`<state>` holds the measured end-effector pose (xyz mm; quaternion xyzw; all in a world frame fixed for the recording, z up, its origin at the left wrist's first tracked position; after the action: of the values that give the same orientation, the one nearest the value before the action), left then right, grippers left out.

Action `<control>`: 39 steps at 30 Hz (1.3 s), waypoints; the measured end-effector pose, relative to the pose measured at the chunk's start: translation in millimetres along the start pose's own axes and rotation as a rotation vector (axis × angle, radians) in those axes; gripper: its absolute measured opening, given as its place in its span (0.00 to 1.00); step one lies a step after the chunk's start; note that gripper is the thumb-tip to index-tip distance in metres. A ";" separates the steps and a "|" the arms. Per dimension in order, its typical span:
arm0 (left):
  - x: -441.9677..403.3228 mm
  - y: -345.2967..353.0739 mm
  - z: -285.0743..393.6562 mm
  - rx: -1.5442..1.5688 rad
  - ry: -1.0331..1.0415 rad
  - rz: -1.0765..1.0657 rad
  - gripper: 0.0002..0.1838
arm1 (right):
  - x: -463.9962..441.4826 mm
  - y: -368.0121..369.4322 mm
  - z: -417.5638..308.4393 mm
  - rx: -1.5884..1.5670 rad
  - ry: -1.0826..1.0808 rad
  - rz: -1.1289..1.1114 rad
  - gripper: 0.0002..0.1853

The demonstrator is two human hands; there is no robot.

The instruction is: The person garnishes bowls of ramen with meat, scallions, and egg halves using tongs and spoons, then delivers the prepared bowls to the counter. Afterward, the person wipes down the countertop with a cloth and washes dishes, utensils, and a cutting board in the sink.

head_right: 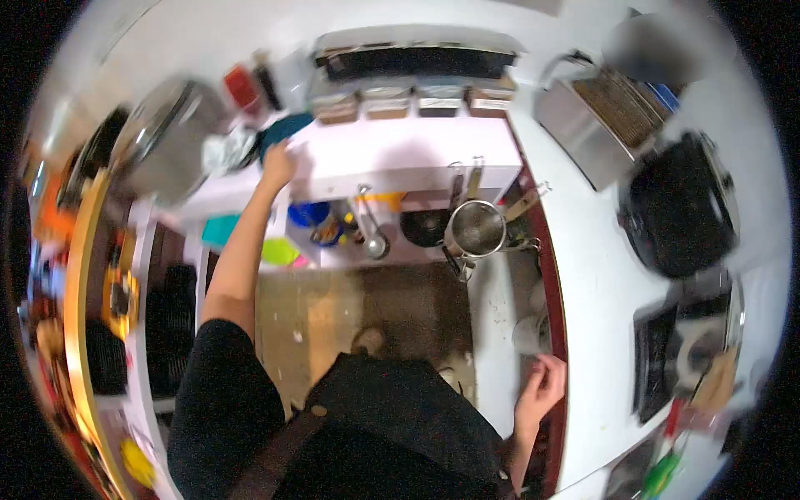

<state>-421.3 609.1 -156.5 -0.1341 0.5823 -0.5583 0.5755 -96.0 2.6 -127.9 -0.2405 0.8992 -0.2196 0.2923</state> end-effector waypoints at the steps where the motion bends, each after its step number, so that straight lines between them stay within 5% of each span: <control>1: -13.0 19.5 -31.5 -0.078 -0.041 -0.017 0.20 | 7.1 16.6 -19.0 -0.068 0.140 -0.017 0.07; 4: -35.8 75.1 -86.0 -0.170 0.357 0.189 0.22 | 55.6 55.6 -15.3 0.038 0.214 0.009 0.08; 5: -33.1 76.4 -88.5 -0.464 0.130 0.106 0.21 | 70.6 67.3 -23.0 0.076 0.215 -0.004 0.09; 6: -36.7 93.3 -118.1 -0.443 -0.044 0.007 0.19 | 81.9 73.9 -34.4 0.117 0.225 -0.031 0.09; 7: -27.8 101.4 -118.9 -0.624 0.106 0.198 0.17 | 94.5 76.4 -42.8 0.121 0.299 -0.029 0.09; 8: -23.0 95.0 -113.8 -0.473 0.125 0.338 0.16 | 103.8 77.6 -50.6 0.115 0.360 -0.028 0.08; 9: -22.6 84.3 -102.7 -0.367 -0.075 0.095 0.15 | 115.8 76.5 -55.3 0.141 0.421 -0.021 0.09; 11: -7.2 64.3 -54.8 -0.312 -0.121 -0.133 0.17 | 135.4 76.3 -57.6 0.156 0.509 -0.040 0.09; 12: -7.7 72.0 -56.4 -0.167 0.026 -0.144 0.20 | 141.5 70.9 -59.1 0.171 0.522 -0.002 0.09; 14: -12.1 103.0 -79.6 0.360 -0.190 -0.457 0.22 | 155.7 56.7 -58.7 0.190 0.527 0.061 0.11; 20: 22.8 -39.0 198.2 1.370 -0.388 -0.741 0.25 | 218.5 -21.7 -46.4 0.220 0.642 0.323 0.11; 24: 33.3 -94.6 375.6 1.353 -0.018 -0.624 0.27 | 277.8 -86.6 -44.1 0.268 0.704 0.471 0.09; 25: 33.0 -78.8 416.2 1.422 0.105 -0.729 0.25 | 295.3 -101.9 -41.8 0.290 0.696 0.522 0.09; 27: 61.5 -77.5 499.0 1.145 0.400 -0.623 0.22 | 322.3 -131.7 -37.4 0.317 0.714 0.605 0.08; 29: 142.2 -71.1 586.7 1.045 0.776 -0.813 0.20 | 349.1 -156.1 -23.3 0.312 0.725 0.684 0.07; 30: 188.7 -30.2 606.8 0.872 0.517 -1.236 0.22 | 355.8 -167.5 -15.1 0.310 0.730 0.719 0.07; 31: 223.2 -18.0 640.9 0.787 0.832 -1.152 0.21 | 353.0 -178.8 -12.6 0.267 0.766 0.771 0.06; 32: 254.4 23.9 661.6 0.673 0.837 -1.162 0.23 | 342.9 -187.4 -9.7 0.249 0.744 0.779 0.07; 34: 296.5 92.0 691.7 0.503 0.872 -0.815 0.24 | 324.4 -199.5 -0.8 0.209 0.716 0.807 0.07; 36: 334.5 106.0 689.3 0.461 0.813 -0.418 0.32 | 295.6 -206.5 3.5 0.282 0.619 0.708 0.07; 39: 303.2 122.8 707.8 0.309 0.687 -0.258 0.33 | 266.5 -213.6 14.8 0.346 0.633 0.620 0.08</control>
<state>127.4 57.7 -210.7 0.0765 0.6285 -0.7193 0.2860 -211.9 -318.9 -136.2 0.1701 0.9236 -0.3311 0.0916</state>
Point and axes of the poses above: each hand's wrist, its own x-axis away from the middle knuckle, its own y-axis out of the palm, z = x × y, the point moved 9 cm from there along -x, towards the middle knuckle, and after that the axes turned 2 degrees about -y, right-handed, at the moved point
